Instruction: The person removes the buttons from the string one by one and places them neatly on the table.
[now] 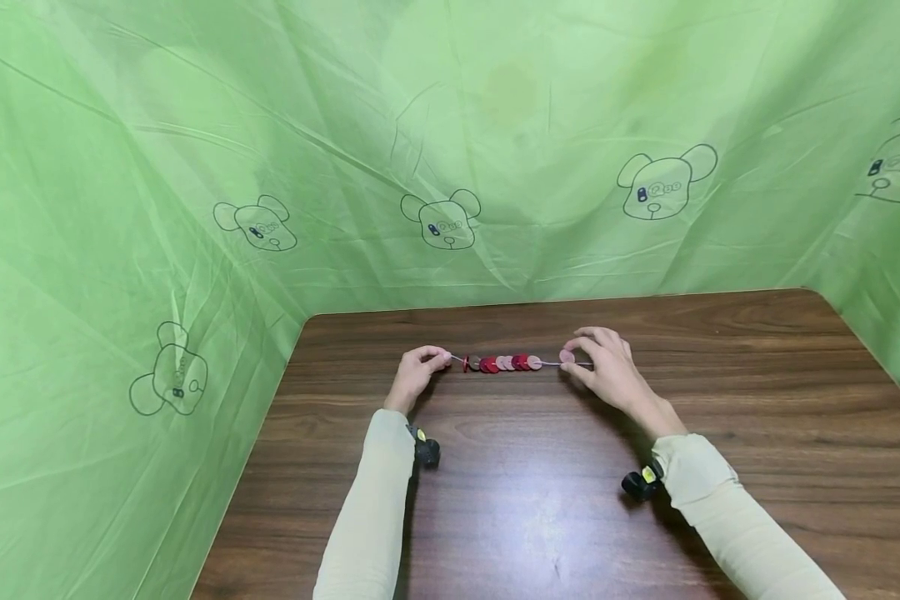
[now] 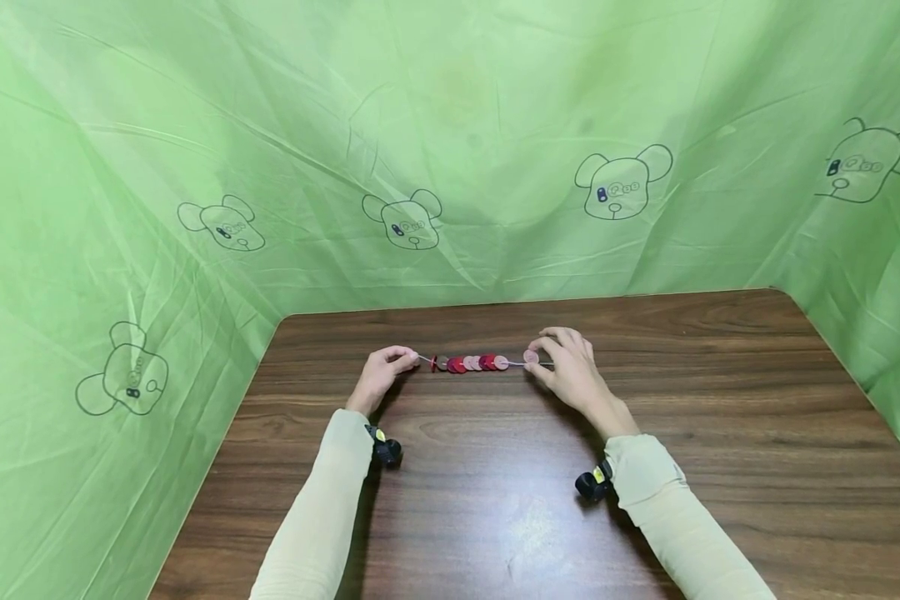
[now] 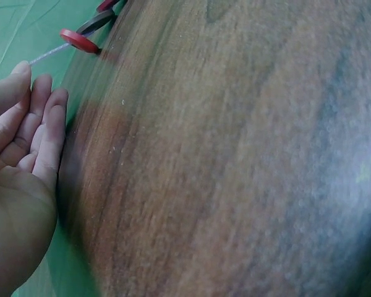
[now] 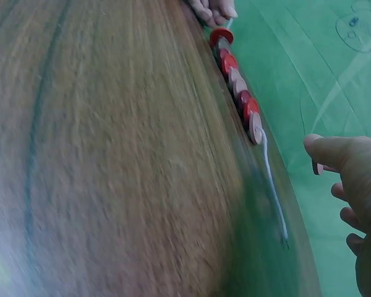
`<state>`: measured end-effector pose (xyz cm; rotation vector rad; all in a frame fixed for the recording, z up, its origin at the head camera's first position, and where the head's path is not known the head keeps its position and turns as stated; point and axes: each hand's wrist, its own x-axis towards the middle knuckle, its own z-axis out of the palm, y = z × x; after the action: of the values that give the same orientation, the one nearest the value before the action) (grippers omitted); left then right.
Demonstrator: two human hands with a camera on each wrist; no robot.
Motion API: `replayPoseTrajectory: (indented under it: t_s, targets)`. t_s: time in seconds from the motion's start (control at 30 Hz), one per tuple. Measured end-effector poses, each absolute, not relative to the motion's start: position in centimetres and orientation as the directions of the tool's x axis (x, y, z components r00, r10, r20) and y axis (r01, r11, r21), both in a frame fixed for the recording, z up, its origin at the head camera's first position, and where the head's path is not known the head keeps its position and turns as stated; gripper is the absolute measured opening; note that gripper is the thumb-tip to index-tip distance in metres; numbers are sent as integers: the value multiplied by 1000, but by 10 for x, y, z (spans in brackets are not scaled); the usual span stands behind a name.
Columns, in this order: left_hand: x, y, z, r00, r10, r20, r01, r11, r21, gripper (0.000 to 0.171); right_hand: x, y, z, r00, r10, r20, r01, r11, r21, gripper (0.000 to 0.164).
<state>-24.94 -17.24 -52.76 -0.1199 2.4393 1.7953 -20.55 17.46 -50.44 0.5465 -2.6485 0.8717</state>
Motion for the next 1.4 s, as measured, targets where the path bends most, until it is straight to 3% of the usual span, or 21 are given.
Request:
replayPoseTrajectory:
  t_s: [1.03,1.4]
  targets:
    - [-250,-174,-529,-989,13,-149,-137,323,937,16,-192,103,-506,-817,-428,387,-570,699,-432,27]
    - [-251,-175,-530,-988,10,-153,-142,316,938,18,-188,83,-509,-803,-452,388,-592,684,-427,15]
